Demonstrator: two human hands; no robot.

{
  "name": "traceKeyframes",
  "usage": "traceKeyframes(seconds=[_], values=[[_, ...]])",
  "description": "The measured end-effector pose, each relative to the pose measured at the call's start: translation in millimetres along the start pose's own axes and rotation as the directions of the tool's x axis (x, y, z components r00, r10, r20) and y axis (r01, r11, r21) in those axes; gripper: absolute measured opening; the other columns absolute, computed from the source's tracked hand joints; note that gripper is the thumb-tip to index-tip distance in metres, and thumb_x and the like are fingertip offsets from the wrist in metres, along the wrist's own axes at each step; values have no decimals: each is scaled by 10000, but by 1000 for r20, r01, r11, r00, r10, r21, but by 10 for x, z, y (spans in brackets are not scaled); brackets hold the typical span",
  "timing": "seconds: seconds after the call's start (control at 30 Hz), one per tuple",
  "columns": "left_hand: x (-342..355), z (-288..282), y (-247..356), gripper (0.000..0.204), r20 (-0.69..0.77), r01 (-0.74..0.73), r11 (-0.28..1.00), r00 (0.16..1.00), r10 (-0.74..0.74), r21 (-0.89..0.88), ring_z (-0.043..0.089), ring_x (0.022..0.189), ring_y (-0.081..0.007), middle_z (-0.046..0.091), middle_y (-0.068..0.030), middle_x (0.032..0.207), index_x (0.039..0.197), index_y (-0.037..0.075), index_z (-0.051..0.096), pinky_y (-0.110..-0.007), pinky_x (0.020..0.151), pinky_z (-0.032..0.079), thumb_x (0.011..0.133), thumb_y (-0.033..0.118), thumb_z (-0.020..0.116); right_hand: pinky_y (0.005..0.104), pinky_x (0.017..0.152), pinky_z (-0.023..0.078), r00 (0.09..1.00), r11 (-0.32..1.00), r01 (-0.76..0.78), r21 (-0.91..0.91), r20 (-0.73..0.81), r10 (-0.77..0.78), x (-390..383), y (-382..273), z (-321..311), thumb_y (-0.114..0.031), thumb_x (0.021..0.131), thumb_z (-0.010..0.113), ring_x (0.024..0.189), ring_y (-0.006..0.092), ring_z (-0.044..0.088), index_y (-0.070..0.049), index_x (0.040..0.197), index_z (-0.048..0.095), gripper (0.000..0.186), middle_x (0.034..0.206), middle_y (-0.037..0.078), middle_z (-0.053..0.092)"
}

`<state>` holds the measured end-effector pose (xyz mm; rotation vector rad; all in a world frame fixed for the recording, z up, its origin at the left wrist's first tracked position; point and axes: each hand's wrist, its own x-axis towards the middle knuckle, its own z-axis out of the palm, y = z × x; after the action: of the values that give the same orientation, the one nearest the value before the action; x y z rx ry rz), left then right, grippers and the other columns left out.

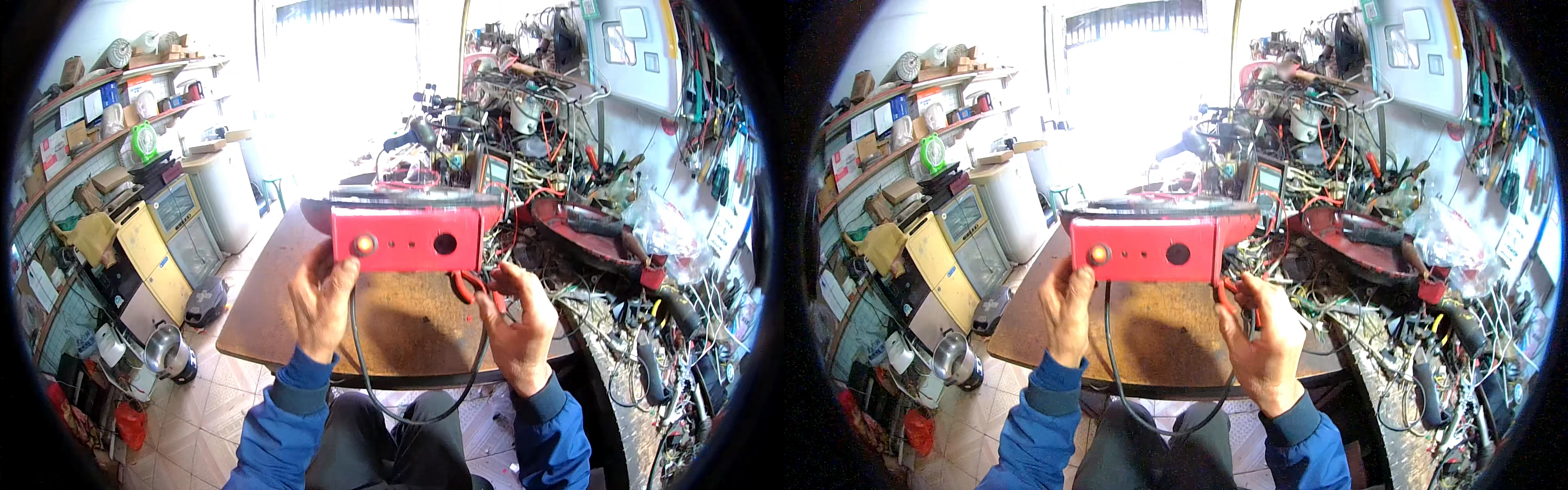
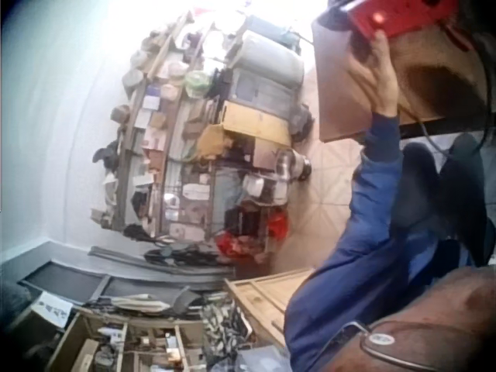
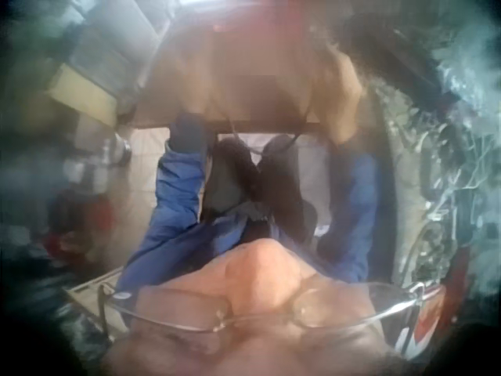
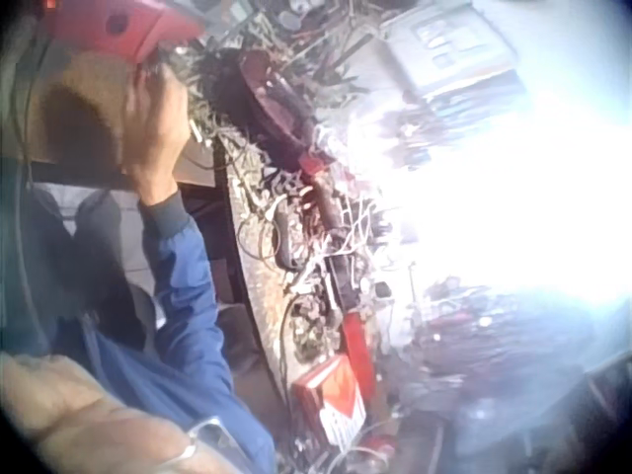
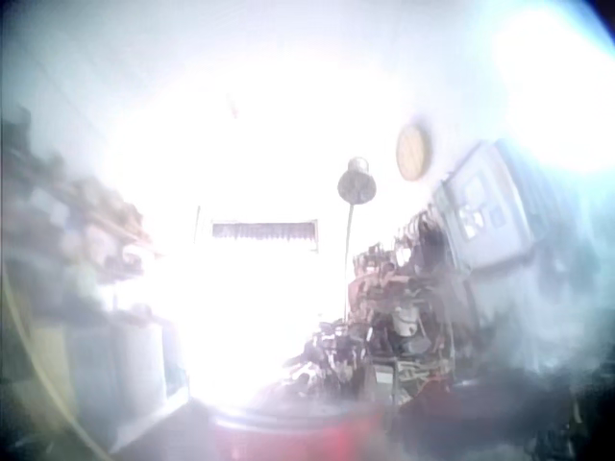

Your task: The person is seated in a cluttered workshop, working on a red handheld electronic device with a circular metal top. They repeatedly open the casing to access the internal wiring, manipulate the wires with their fingers, and close the casing. The person also flips the device over to inspect the bottom and sides.

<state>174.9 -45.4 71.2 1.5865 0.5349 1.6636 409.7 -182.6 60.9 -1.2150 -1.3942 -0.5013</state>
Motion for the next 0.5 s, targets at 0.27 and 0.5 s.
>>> traceKeyframes(seconds=[0.27, 0.5], values=[[-253, -57, -133, 736, -23, -3, 1000, 1000, 3, 22, 671, 1184, -244, 729, -172, 1248, 1372, -90, 637, -424, 1067, 509, 937, 458, 863, 485, 1030, 581, 980, 974, 164, -153, 142, -142, 252, -115, -122, -165, 715, 983, 1279, 429, 656, -24, 1531, 554, 933, 1454, 246, 610], [-344, -51, -179, 801, -9, -20, 999, 1000, 20, 43, 669, 1165, -239, 724, -168, 1250, 1398, -80, 621, -414, 1051, 512, 912, 502, 882, 518, 1098, 524, 931, 939, 270, -213, 306, -198, 431, -75, -146, -180, 635, 981, 1328, 428, 611, -37, 1528, 553, 1000, 1484, 223, 599]])
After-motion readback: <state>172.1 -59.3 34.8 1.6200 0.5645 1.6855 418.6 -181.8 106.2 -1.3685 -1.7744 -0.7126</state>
